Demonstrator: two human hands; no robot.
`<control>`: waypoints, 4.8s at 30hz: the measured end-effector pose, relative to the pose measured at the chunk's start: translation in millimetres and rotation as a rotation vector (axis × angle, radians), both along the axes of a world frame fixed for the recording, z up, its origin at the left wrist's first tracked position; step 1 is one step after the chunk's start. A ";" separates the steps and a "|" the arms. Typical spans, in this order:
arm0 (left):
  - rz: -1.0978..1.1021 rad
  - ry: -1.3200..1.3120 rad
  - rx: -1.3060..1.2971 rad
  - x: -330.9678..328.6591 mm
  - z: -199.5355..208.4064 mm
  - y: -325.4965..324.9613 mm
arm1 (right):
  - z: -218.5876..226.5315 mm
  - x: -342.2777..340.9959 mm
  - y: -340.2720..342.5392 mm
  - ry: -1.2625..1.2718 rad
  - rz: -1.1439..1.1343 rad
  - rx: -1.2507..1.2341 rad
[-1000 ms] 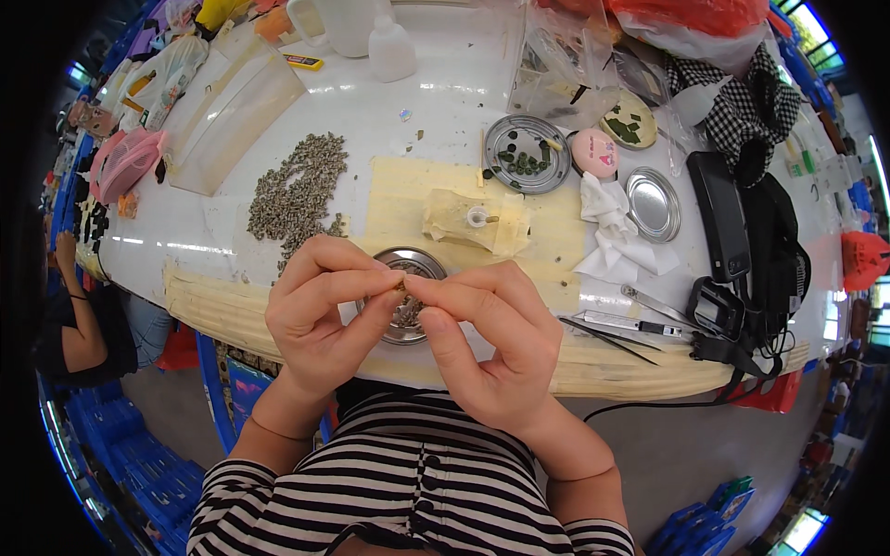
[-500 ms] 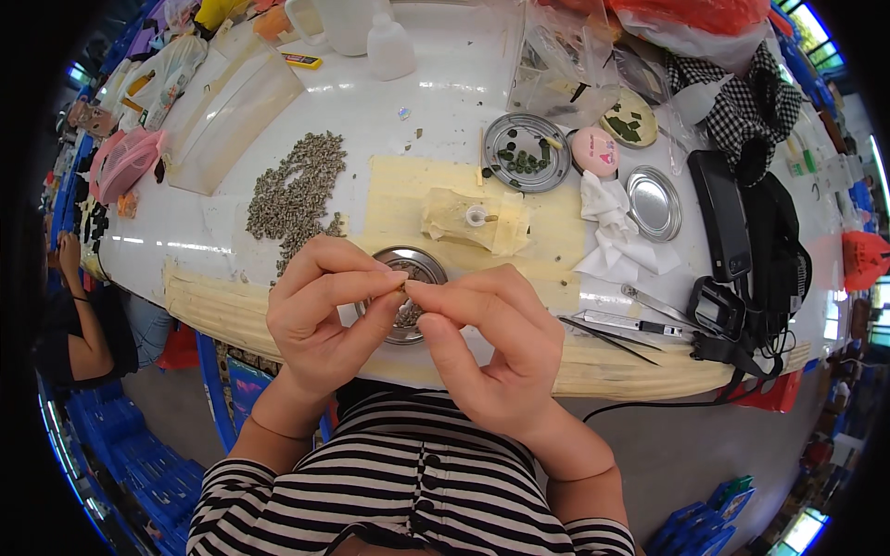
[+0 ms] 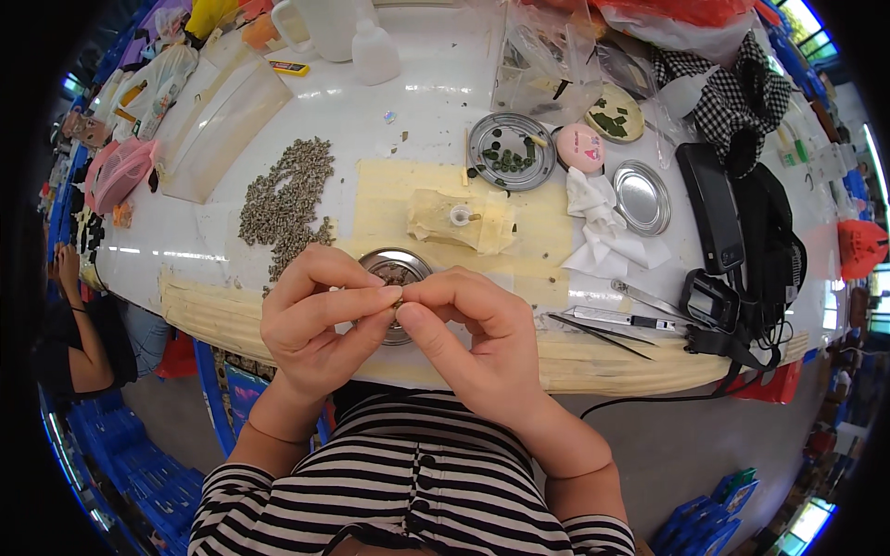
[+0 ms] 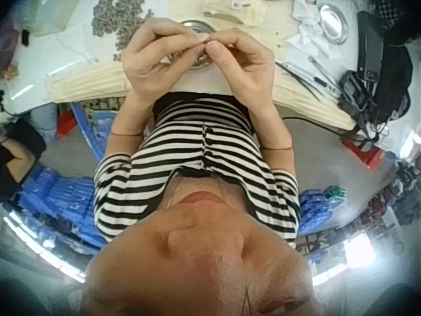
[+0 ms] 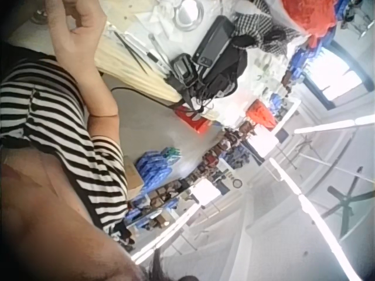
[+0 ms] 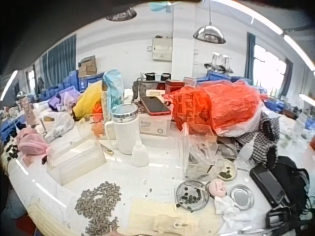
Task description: The person assembles small metal and plastic parts by hand on a workbench, inserting small pins and components into a housing and then placing the assembly into a container.
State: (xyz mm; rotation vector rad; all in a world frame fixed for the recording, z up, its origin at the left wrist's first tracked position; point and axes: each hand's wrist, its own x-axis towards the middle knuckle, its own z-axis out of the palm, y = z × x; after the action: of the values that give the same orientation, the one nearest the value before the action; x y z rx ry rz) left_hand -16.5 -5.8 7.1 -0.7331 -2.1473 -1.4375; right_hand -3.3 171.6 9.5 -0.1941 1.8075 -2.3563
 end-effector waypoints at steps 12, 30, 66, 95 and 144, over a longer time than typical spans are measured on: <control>0.071 -0.011 0.008 -0.4 -3.5 3.1 | 0.6 -3.6 -3.0 0.711 -0.258 0.549; 0.016 0.069 -0.041 -1.5 -0.7 4.7 | -5.0 -3.7 1.6 0.150 -0.030 0.177; 0.023 0.088 -0.011 -2.7 -1.7 5.8 | -10.4 0.6 6.9 0.117 -0.058 0.077; 0.060 0.003 0.059 -2.8 -5.2 6.7 | -8.4 -2.1 0.5 0.722 -0.261 0.544; -0.046 0.086 0.029 -2.8 -8.9 7.1 | -6.2 -0.4 6.1 0.292 -0.008 0.255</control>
State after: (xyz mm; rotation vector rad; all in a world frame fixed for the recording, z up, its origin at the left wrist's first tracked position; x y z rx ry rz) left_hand -19.3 1.4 -1.8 -0.8233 -2.0537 -1.4306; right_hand -3.7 177.7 3.2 -0.5204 2.2212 -2.1649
